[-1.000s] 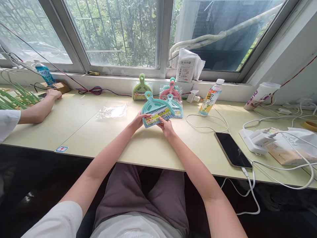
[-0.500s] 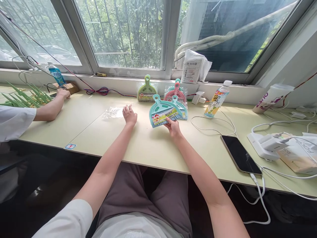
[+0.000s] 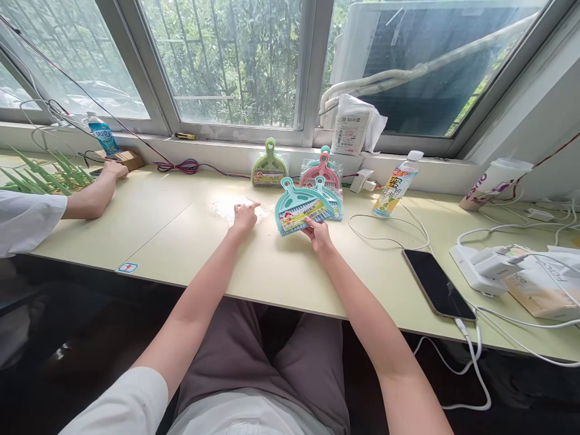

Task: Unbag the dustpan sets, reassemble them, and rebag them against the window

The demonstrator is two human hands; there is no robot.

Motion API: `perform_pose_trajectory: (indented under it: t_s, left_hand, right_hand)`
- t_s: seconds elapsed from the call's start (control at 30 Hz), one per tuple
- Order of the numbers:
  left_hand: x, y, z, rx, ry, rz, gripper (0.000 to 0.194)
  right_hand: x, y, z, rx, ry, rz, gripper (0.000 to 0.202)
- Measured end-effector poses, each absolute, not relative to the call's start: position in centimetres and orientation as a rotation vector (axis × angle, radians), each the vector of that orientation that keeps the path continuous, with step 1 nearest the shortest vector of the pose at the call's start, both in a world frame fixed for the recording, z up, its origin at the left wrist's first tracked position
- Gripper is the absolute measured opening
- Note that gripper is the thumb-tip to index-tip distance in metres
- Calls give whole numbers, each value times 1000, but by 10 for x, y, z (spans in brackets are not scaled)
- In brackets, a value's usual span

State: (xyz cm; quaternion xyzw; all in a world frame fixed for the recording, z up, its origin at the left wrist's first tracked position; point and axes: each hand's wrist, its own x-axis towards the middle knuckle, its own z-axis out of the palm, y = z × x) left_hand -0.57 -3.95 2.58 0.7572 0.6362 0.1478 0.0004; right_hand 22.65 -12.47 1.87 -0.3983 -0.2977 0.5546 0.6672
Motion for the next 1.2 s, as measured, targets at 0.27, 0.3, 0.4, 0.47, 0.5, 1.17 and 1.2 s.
perform_pose_trajectory:
  t_s: [0.27,0.3,0.4,0.47,0.5,1.17,1.2]
  left_hand:
    - [1,-42,19,2478,1829,485,41]
    - [2,-42,20,2472,1852,486,38]
    - [3,-40,23,2335,2026,496,34]
    - [2,-39,26,2206,2147,526,34]
    - [2,-39,27,2169,2181,533,32]
    - [-1,-46,32,2112,2082,1181,43]
    - [-1,-47,32,2099,2075,1209,44]
  right_hand:
    - [227,-124,15,-949,-670,1255,22]
    - [227,-123,15,-953,-673,1257,22]
    - [227,-123,14,-949,-681,1264,20]
    - [227,-124,14,-945,-693,1268,20]
    - [227,-124,14,-945,-701,1272,20]
    - [224,-128,22,-951,-768,1326,17]
    - [223,-128,22,-951,-780,1342,17]
